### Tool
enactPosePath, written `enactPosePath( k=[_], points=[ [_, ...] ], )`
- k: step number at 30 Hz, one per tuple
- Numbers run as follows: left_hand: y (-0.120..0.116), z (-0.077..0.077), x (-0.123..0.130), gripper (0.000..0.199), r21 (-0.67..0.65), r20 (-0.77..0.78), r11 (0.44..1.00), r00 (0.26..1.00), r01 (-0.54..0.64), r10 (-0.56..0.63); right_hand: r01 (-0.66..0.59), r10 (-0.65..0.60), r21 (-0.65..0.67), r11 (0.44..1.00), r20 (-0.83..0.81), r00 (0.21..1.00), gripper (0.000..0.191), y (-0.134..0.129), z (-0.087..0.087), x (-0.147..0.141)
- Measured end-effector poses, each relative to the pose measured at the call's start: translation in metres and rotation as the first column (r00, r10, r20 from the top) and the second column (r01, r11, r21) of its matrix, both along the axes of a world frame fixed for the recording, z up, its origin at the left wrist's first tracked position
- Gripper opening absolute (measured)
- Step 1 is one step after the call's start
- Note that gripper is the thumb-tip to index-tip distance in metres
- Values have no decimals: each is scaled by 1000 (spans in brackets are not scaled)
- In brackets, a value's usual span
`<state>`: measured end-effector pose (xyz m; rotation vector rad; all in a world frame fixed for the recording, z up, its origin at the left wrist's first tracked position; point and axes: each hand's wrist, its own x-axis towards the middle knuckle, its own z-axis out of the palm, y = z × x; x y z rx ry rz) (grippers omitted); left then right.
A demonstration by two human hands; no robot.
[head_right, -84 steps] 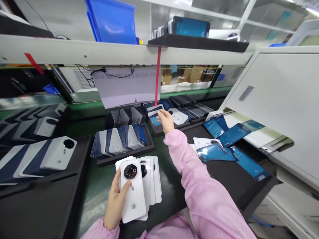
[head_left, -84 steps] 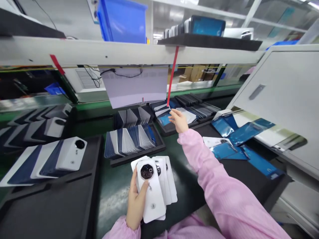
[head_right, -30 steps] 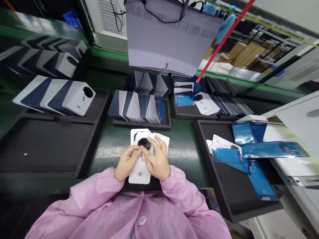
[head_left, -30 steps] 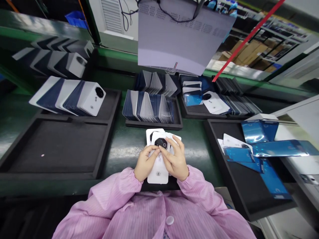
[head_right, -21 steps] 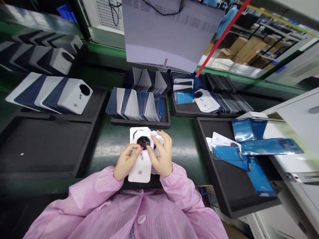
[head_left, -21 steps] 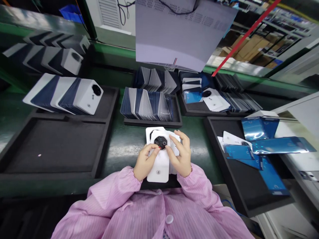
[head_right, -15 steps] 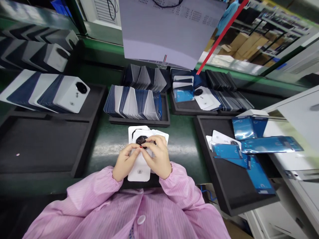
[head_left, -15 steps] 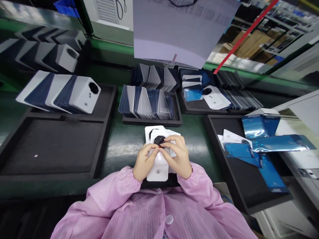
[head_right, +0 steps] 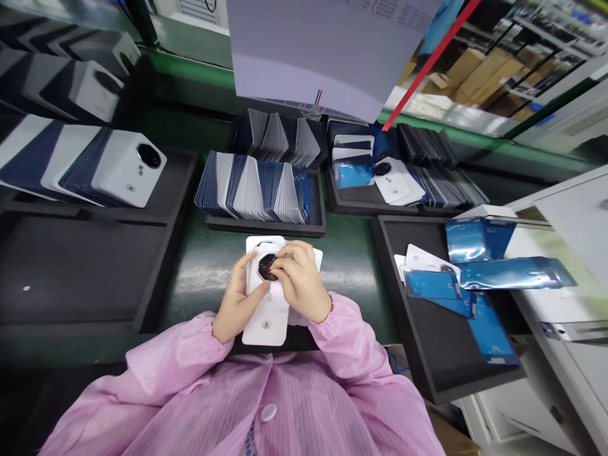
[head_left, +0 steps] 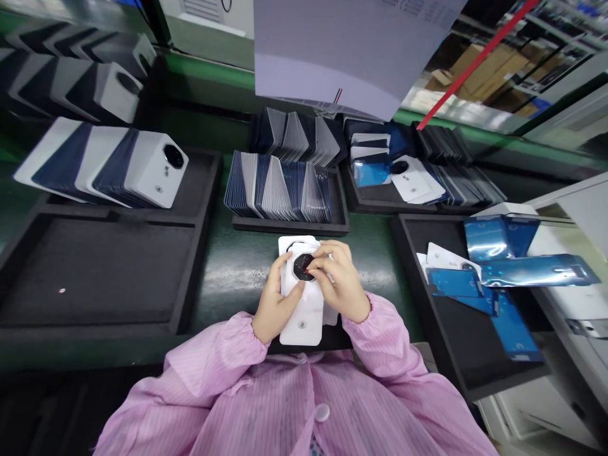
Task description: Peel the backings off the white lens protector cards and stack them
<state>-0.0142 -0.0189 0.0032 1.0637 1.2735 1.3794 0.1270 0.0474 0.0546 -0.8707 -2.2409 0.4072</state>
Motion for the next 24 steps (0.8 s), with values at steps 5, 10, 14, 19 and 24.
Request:
enactPosePath(
  k=[5, 10, 14, 19, 24],
  points=[
    [0, -2, 1, 84, -47, 83, 998, 996, 43, -39, -44, 43, 5, 999, 73, 996, 14, 4, -4, -5],
    [0, -6, 2, 83, -70, 103, 996, 993, 57, -50, -34, 30, 54, 998, 67, 997, 14, 5, -8, -8],
    [-1, -7, 2, 83, -74, 86, 995, 995, 63, -57, -66, 59, 92, 994, 71, 996, 14, 6, -10, -8],
    [-1, -6, 1, 83, -80, 62, 994, 996, 69, -65, -79, 69, 126, 989, 84, 994, 14, 7, -13, -9],
    [-1, -4, 1, 83, -77, 41, 994, 997, 76, -73, -99, 83, 186, 978, 92, 992, 13, 8, -14, -8]
  ],
)
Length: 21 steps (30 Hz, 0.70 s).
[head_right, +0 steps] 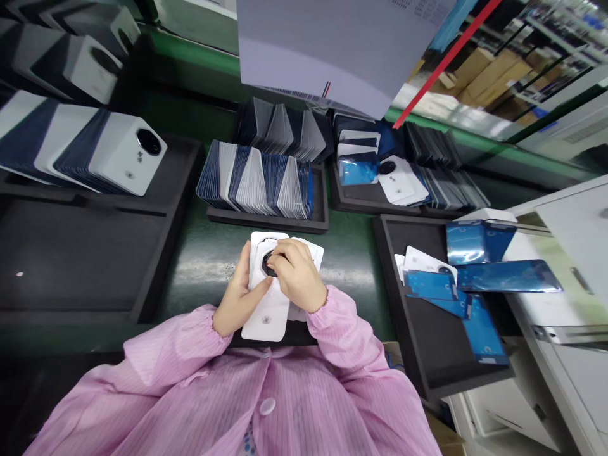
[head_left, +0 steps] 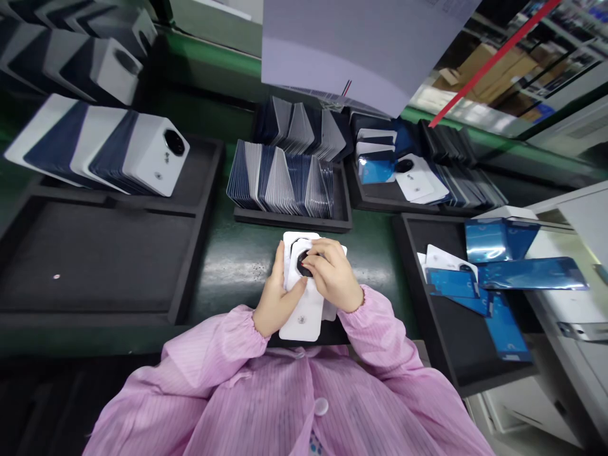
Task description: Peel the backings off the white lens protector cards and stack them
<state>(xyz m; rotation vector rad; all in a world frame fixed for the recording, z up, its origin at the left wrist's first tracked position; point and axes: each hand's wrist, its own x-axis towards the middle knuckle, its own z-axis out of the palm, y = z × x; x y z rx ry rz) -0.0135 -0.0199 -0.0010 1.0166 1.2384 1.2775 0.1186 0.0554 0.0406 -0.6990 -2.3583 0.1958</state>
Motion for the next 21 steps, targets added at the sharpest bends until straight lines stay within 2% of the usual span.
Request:
enactPosePath(
  k=[10, 16, 21],
  points=[
    [1, 3, -1, 83, 3, -30, 1000, 1000, 1, -1, -38, 36, -56, 998, -39, 999, 15, 0, -4, 4],
    [0, 2, -1, 83, 0, -9, 1000, 1000, 5, -5, -54, 44, -152, 987, -71, 996, 15, -2, -1, 6],
    [0, 4, -1, 83, -16, -15, 1000, 1000, 2, -2, -32, 26, -146, 989, -42, 999, 15, -2, -5, 6]
  ],
)
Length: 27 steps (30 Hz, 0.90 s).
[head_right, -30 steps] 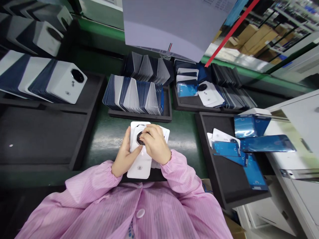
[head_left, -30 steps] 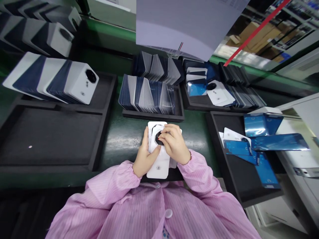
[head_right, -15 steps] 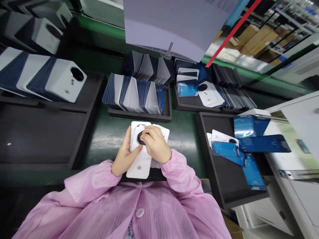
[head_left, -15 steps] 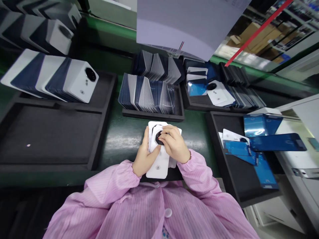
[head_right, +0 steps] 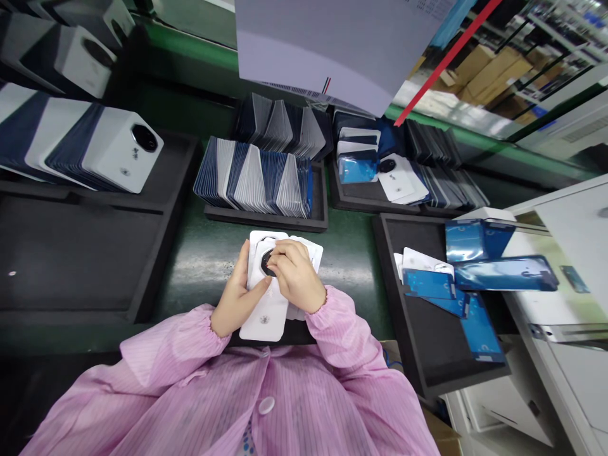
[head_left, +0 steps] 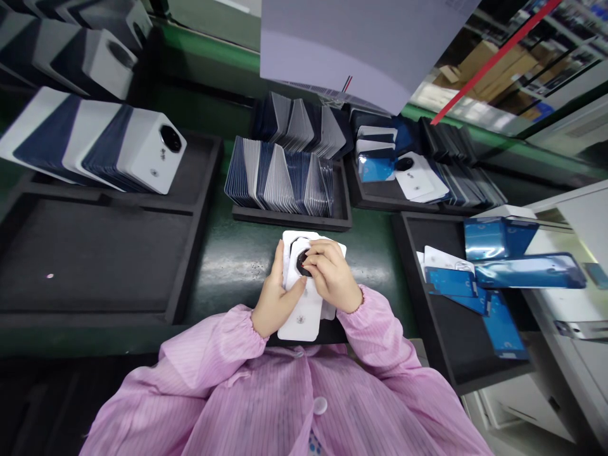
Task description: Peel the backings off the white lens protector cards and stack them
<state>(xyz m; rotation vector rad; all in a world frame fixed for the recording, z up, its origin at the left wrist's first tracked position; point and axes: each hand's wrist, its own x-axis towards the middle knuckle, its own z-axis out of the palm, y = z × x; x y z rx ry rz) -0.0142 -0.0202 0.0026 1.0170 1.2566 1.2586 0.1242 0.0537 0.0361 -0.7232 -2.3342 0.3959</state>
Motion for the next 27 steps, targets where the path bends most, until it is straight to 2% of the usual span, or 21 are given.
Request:
enactPosePath(
  k=[6, 15, 21, 27],
  points=[
    [1, -2, 0, 82, 7, -1, 1000, 1000, -3, 3, 35, -35, 38, 999, -10, 999, 13, -1, -4, -2],
    [2, -3, 2, 82, 13, -10, 1000, 1000, -8, 9, 196, -198, -42, 980, -56, 979, 10, -10, -3, -5],
    [2, -3, 1, 83, -14, 23, 1000, 1000, 1, -1, 245, -250, -112, 963, -37, 968, 21, -11, -3, -3],
    [1, -3, 1, 82, 31, 27, 1000, 1000, 0, -1, 259, -289, -260, 930, -87, 953, 37, -12, -1, -1]
  ],
)
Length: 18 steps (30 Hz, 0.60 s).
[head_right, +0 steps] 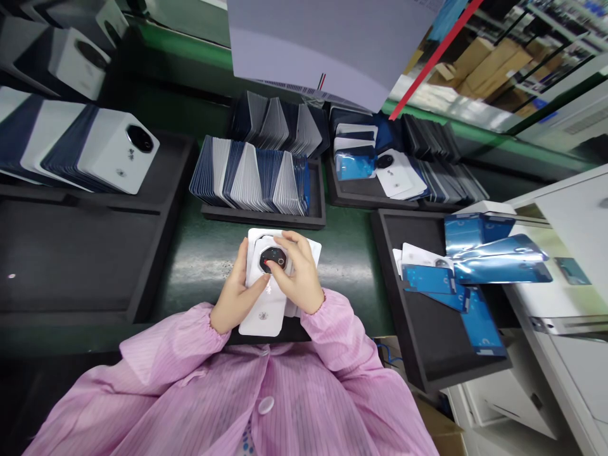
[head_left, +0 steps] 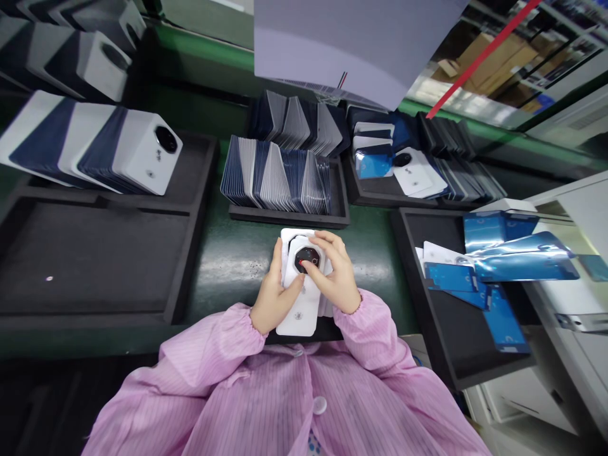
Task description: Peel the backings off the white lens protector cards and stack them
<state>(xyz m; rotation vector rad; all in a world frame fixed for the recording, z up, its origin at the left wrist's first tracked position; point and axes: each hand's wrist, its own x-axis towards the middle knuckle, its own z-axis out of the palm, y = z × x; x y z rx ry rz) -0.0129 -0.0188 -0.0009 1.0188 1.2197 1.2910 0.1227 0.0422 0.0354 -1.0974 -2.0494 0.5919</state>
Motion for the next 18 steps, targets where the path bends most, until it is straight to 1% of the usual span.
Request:
enactPosePath(
  k=[6, 14, 18],
  points=[
    [-1, 1, 0, 82, -2, 0, 1000, 1000, 17, -17, 37, -39, -67, 997, -29, 999, 40, 0, 0, -3],
    [-2, 0, -1, 82, -12, 5, 1000, 1000, 15, -14, 83, -88, -79, 993, -68, 994, 38, -1, -3, -7],
    [-2, 0, 0, 82, -32, 29, 999, 999, 16, -15, 95, -99, -47, 994, -74, 992, 41, -1, -7, -8]
  ],
)
